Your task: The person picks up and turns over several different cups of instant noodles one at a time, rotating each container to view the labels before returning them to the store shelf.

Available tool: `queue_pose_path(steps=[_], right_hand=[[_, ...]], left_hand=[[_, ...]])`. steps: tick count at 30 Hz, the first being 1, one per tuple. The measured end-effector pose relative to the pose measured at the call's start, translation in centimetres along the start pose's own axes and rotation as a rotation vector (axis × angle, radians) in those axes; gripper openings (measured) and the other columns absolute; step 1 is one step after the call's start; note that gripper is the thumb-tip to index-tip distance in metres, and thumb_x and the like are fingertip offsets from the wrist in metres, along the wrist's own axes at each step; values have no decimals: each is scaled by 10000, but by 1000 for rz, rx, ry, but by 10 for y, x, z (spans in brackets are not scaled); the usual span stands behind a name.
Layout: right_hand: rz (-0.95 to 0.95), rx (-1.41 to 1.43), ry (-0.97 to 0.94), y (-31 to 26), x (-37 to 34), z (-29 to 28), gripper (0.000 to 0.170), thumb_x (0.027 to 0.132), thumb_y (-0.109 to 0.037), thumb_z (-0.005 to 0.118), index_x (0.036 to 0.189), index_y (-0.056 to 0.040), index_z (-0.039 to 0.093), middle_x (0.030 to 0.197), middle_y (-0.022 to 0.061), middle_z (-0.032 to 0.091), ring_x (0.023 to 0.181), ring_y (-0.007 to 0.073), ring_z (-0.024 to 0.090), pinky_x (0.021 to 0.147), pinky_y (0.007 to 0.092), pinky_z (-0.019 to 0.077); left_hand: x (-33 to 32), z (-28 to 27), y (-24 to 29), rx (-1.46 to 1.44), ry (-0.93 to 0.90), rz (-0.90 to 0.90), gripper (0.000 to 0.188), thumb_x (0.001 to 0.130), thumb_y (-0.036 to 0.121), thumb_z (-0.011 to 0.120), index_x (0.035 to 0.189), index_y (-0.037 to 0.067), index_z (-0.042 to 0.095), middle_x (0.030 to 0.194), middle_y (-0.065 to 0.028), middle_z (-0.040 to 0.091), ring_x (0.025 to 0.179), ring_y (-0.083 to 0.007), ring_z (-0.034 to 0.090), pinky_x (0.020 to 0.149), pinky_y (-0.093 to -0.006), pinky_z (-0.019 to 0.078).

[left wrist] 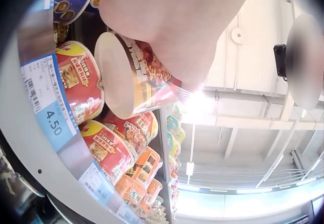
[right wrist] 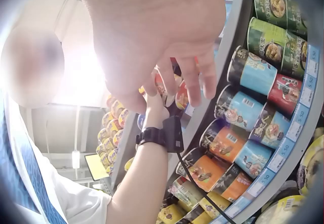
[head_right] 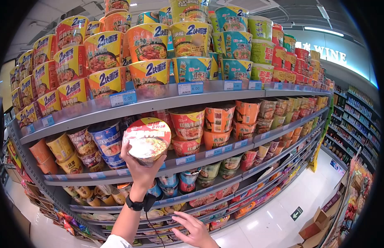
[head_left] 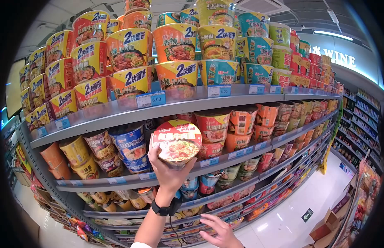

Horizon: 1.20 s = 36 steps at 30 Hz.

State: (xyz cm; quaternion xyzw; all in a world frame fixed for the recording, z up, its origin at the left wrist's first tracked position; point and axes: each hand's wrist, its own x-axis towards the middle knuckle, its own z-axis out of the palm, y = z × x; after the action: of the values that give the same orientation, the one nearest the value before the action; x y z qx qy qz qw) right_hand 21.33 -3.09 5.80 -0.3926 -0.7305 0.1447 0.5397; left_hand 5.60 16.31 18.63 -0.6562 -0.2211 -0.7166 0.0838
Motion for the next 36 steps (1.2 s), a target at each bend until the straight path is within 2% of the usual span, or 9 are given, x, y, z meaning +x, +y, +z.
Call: queue_pose_path(steps=[5, 8, 12, 24, 25, 28, 31, 33, 36], right_hand=[[41, 23, 0, 6, -1, 4, 418, 854, -127, 779, 1249, -49, 666, 1340, 180, 639, 1178, 378, 652, 970, 432, 539], [42, 21, -14, 12, -2, 6, 415, 855, -127, 779, 1247, -47, 668, 1331, 174, 643, 1162, 374, 658, 962, 416, 541], [45, 19, -26, 19, 1, 3, 413, 860, -128, 779, 1249, -43, 667, 1324, 173, 645, 1150, 368, 662, 954, 404, 542], [127, 42, -38, 60, 24, -14, 428, 868, -139, 779, 1267, -39, 659, 1332, 169, 639, 1178, 346, 653, 972, 399, 530], [111, 20, -36, 67, 28, -16, 431, 868, -139, 779, 1269, -39, 656, 1332, 166, 638, 1180, 342, 652, 974, 398, 528], [63, -69, 62, 90, 54, -28, 429, 861, -126, 779, 1265, -39, 660, 1355, 186, 617, 1221, 359, 621, 1013, 421, 504], [-62, -210, 238, 96, 96, -43, 532, 813, -116, 802, 1313, -55, 630, 1421, 229, 558, 1329, 448, 519, 1077, 506, 449], [-228, -297, 252, 109, 131, -60, 695, 819, -143, 824, 1416, -27, 488, 1484, 296, 473, 1308, 442, 558, 1051, 461, 494], [-183, -85, 375, 111, 182, -71, 679, 848, -120, 776, 1434, 14, 460, 1521, 288, 445, 1400, 397, 478, 1156, 459, 379]], left_hand=[[5, 4, -14, -24, -3, -148, 1084, 855, 157, 830, 1643, 61, 91, 1599, -208, 328, 1448, -295, 359, 1179, -414, 319], [14, 13, -16, 0, 38, -202, 822, 985, 207, 691, 1629, 58, 201, 1650, -211, 263, 1492, -321, 309, 1216, -422, 245], [20, 17, -21, 108, 47, -170, 690, 1012, 325, 661, 1577, 76, 354, 1638, -219, 280, 1517, -362, 277, 1222, -443, 249], [12, 34, -40, 109, 36, -299, 537, 958, 18, 663, 1463, 26, 481, 1555, -177, 395, 1413, -310, 427, 1135, -375, 370], [15, 36, -31, 107, 106, -266, 508, 902, 4, 691, 1390, 27, 549, 1512, -200, 431, 1323, -337, 474, 1050, -394, 430], [7, 36, -16, 161, 126, -75, 468, 822, 3, 686, 1277, 6, 579, 1404, -222, 505, 1240, -365, 534, 1022, -434, 456], [0, 44, -3, 19, -95, 28, 384, 795, 50, 716, 1169, -12, 649, 1232, -214, 633, 1079, -358, 646, 946, -426, 517], [1, 57, -4, -72, -316, 17, 408, 807, 96, 749, 1187, -24, 659, 1259, -225, 633, 1081, -375, 660, 928, -415, 534], [5, 82, -2, -36, -339, -107, 580, 830, 175, 775, 1315, -79, 585, 1360, -281, 575, 1193, -429, 607, 1017, -448, 489]])
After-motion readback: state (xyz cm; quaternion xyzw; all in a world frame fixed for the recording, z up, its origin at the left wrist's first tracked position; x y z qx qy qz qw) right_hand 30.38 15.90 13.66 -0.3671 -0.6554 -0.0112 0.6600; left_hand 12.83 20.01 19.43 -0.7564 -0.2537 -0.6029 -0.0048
